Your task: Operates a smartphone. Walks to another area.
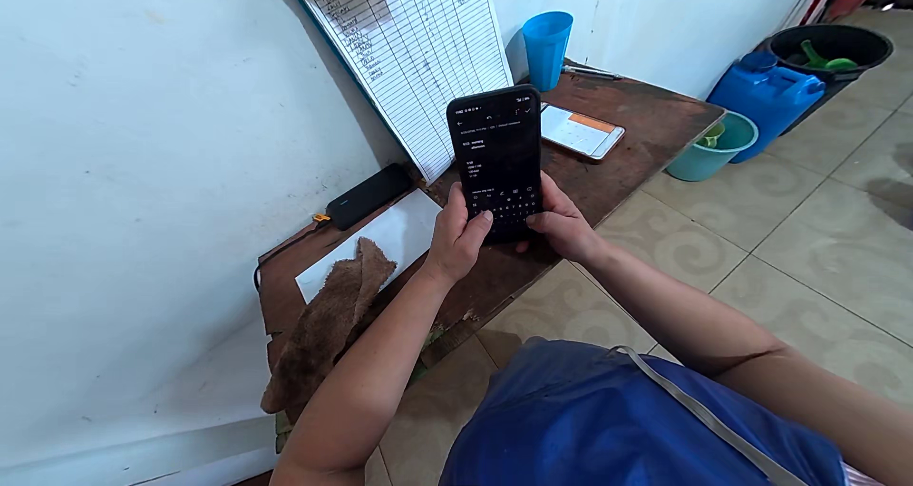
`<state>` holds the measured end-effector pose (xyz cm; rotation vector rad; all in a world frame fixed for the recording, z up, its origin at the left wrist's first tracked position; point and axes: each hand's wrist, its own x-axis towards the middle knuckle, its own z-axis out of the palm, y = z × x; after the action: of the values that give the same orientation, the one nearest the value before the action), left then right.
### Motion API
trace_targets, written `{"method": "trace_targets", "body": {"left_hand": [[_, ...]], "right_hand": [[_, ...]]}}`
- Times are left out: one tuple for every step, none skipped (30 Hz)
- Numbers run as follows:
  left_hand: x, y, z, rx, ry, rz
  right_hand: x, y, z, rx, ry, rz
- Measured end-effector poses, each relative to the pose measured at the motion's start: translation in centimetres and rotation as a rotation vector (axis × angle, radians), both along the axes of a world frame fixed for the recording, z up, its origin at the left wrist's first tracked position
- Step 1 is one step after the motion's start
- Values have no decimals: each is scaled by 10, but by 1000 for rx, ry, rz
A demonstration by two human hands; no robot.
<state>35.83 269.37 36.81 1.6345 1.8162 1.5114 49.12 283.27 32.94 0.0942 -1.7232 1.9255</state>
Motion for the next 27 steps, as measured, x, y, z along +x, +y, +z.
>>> {"method": "trace_targets", "body": {"left_hand": [[0,0,0,1,4,-6],[-1,0,0,-1,3,-12],[-1,-1,0,-2,-3,-15],[-1,-1,0,-2,-11,-19],[-1,-1,0,-3,-17,-21],[-1,-1,0,-4,-20,-25],[-1,-1,-1,-1,-20,-27],[-2,-1,-1,4,-17,-28],[-2,-1,-1,7,-13,-28],[-1,-1,-1,3,-10,-24],[-1,-1,-1,-2,-8,-19],[0,-1,-1,-3,-8,-13],[0,-1,-1,-2,-9,-7],[0,0,-1,-3,-10,-1],[0,0,0,-6,-8,7],[1,0,0,-10,-6,12],[1,0,0,-16,-5,16],[1,0,0,-18,-2,15],[1,0,0,-17,0,13],[1,0,0,-12,-1,9],[1,0,0,-8,-5,3],[1,0,0,-5,-11,-7],[0,0,0,0,-18,-20],[0,0,-1,4,-24,-36],[-1,0,-1,9,-28,-52],[-1,0,-2,14,-31,-64],[-1,0,-2,19,-34,-73]], "right_hand": [[0,0,0,-7,0,0],[0,0,0,-9,-3,2],[0,0,1,-13,-7,6],[0,0,1,-11,-8,11],[0,1,2,-7,-2,20],[0,1,1,-9,2,24],[0,1,1,-11,1,23],[0,0,2,-10,-2,17],[0,0,2,-9,-7,12],[0,0,1,-6,-2,17],[0,1,1,-1,11,30],[0,2,0,2,22,39],[-1,2,-1,2,28,41],[-1,2,-1,2,27,38],[0,2,-1,4,24,35],[0,2,-2,6,22,33],[-1,2,-2,5,22,31],[-1,2,-2,0,21,28],[-1,1,-2,-6,19,23],[-1,1,-2,-6,21,19],[-1,1,-2,-4,22,17],[-1,1,-2,-6,23,14],[-1,1,-2,-10,22,4],[-1,1,-1,-14,21,-5],[-1,1,-1,-18,22,-14],[-1,1,-1,-20,23,-19],[-1,1,-1,-23,21,-24]]}}
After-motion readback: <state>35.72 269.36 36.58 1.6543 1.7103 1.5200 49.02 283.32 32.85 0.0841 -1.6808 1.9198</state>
